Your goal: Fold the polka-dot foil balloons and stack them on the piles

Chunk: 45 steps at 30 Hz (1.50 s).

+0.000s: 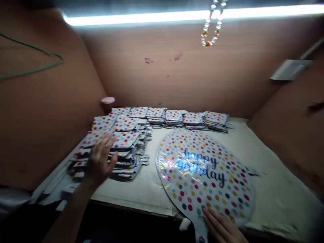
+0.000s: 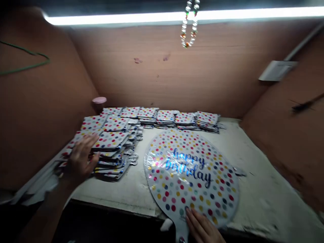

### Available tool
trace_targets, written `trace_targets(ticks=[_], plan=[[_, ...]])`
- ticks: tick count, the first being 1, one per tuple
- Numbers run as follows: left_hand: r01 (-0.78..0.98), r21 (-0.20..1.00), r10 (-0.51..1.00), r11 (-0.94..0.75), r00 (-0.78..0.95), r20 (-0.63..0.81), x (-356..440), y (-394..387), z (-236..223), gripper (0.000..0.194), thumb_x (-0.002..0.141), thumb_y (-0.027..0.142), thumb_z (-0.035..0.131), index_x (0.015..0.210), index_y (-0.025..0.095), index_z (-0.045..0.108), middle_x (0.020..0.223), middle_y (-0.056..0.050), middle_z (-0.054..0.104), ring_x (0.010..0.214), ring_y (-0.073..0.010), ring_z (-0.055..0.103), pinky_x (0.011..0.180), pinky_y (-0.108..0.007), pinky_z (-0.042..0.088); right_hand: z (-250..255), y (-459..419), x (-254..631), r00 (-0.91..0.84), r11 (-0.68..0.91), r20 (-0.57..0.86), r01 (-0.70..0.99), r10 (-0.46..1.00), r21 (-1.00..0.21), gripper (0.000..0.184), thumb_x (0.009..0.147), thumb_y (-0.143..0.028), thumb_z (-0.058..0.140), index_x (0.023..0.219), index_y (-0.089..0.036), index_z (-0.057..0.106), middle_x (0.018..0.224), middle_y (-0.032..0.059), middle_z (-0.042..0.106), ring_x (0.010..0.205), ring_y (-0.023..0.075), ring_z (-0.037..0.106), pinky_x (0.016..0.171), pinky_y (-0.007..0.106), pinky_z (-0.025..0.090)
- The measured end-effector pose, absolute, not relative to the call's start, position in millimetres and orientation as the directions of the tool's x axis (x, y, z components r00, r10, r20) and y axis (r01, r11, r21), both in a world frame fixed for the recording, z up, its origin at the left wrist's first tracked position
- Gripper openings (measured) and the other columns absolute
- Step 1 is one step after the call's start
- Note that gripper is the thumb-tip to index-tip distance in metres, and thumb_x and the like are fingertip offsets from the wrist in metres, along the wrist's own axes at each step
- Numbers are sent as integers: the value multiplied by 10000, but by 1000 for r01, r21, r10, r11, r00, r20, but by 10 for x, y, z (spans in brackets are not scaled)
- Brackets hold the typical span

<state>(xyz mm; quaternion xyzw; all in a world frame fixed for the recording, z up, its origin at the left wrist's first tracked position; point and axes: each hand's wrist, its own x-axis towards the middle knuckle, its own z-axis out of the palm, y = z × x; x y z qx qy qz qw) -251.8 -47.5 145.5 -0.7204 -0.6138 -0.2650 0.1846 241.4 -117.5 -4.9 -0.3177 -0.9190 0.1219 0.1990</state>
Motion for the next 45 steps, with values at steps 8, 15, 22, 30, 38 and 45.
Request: trace_targets(ticks=[8,15,22,30,38,45], plan=[[510,375,608,-774,765,214,-540,-998,518,658,829,305,608,1429,263,343,1362,-87,522,1301,-270,430,1084,-491,357,412,-967,2174,-309,32,-126,461,943,-887,203,832,-372,597,775,-193,674,816,58,703,801,206,636,754,341,506],[620,349,711,-702,627,316,-338,-1067,277,689,789,193,622,1424,214,354,1470,-169,351,1311,-326,388,1027,-529,398,566,-642,2148,-371,-492,-500,124,783,-862,401,564,-451,815,689,-160,569,610,-44,584,561,101,520,560,222,378],[622,313,686,-718,557,468,-279,-1028,311,484,797,197,581,1274,262,532,1447,-104,397,1354,-331,304,1079,-595,266,645,-680,2084,-466,-602,-524,-22,713,-798,389,570,-413,837,739,-146,610,685,-23,629,616,97,562,609,218,401],[592,269,589,-759,450,671,-279,-1226,146,233,920,129,432,854,200,644,1018,-55,691,1093,-189,576,970,-368,453,518,-698,1883,-297,-457,-436,0,849,-890,407,651,-511,749,719,-185,514,662,-27,566,577,109,523,553,232,420],[625,198,578,-755,493,650,-354,-1524,-111,347,948,174,336,946,224,680,930,-50,726,907,-171,648,843,-304,464,417,-829,1687,-414,-133,-256,301,873,-944,191,846,-366,519,754,-199,505,731,-14,550,680,130,504,628,231,420],[711,56,537,-701,474,698,-298,-1583,-152,310,937,151,398,1012,247,683,1063,-11,710,1059,-209,618,1052,-428,329,889,603,1679,-57,-37,-151,830,987,-556,197,929,-286,405,890,-186,570,922,58,651,827,177,589,703,252,424]])
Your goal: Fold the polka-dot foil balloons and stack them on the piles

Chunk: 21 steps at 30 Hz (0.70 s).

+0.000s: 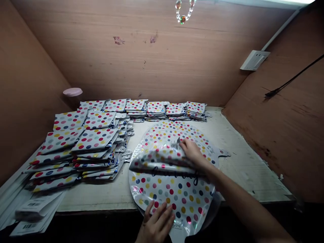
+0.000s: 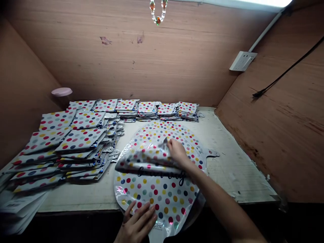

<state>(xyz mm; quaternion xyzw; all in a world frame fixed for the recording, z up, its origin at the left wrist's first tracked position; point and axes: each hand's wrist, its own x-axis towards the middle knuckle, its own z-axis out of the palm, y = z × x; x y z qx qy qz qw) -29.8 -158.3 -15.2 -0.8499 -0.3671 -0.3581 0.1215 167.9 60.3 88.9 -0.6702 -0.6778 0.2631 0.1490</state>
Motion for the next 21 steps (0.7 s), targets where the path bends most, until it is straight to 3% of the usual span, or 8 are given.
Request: trace_targets(ticks=[2,4,7,9,11,14,17,21], plan=[[648,70,534,-758,556,637,-376,-1557,-43,256,933,184,443,1059,224,663,1015,-26,719,881,-184,657,848,-338,489,915,1093,1664,7,-85,-160,869,987,-488,166,905,-250,456,903,-157,593,950,105,659,855,213,601,711,279,428],[561,155,542,-813,633,552,-502,-1419,144,270,936,276,472,1161,229,613,1013,-39,714,785,-169,650,681,-274,524,880,1401,1641,28,-103,-174,892,984,-440,131,876,-222,513,899,-142,614,926,119,670,849,227,615,717,291,438],[590,306,664,-748,650,370,-672,-944,462,587,896,507,489,1403,229,394,1316,-105,557,1124,-256,565,894,-383,510,820,1439,1587,33,-76,-114,917,993,-391,218,866,-220,546,1053,-124,599,1049,159,649,988,271,593,818,345,445],[710,286,765,-643,606,217,-715,-521,585,702,875,547,490,1467,240,271,1504,-109,318,1357,-346,309,1074,-539,322,809,1217,1570,19,-23,-16,931,1000,-365,355,886,-247,524,1223,-136,518,1278,179,536,1196,306,469,962,417,380],[776,238,809,-584,580,94,-715,-142,591,747,835,597,517,1463,266,283,1543,-99,220,1398,-420,149,1086,-654,166,796,867,1626,-118,144,98,929,988,-341,395,911,-290,479,1286,-166,477,1389,148,445,1297,296,361,1056,450,301],[809,195,824,-554,566,-7,-752,187,484,788,778,662,546,1441,294,333,1537,-83,243,1377,-489,112,1035,-730,135,666,296,1929,-539,551,132,776,832,-306,399,883,-345,494,1247,-186,530,1370,104,488,1297,260,390,1082,424,331],[788,200,807,-582,590,23,-943,277,401,636,853,499,541,1420,262,378,1482,-82,368,1352,-405,294,1063,-615,284,389,-78,2437,-605,604,88,751,791,-267,636,789,-229,529,1405,-163,383,1505,96,324,1387,276,272,1113,468,311],[722,291,774,-628,619,135,-1317,335,341,438,866,152,437,1288,190,548,1294,-107,581,1166,-239,561,998,-404,459,51,-196,3038,-471,509,196,820,860,-263,636,769,-73,410,1400,-148,416,1462,103,401,1359,235,349,1085,440,376]])
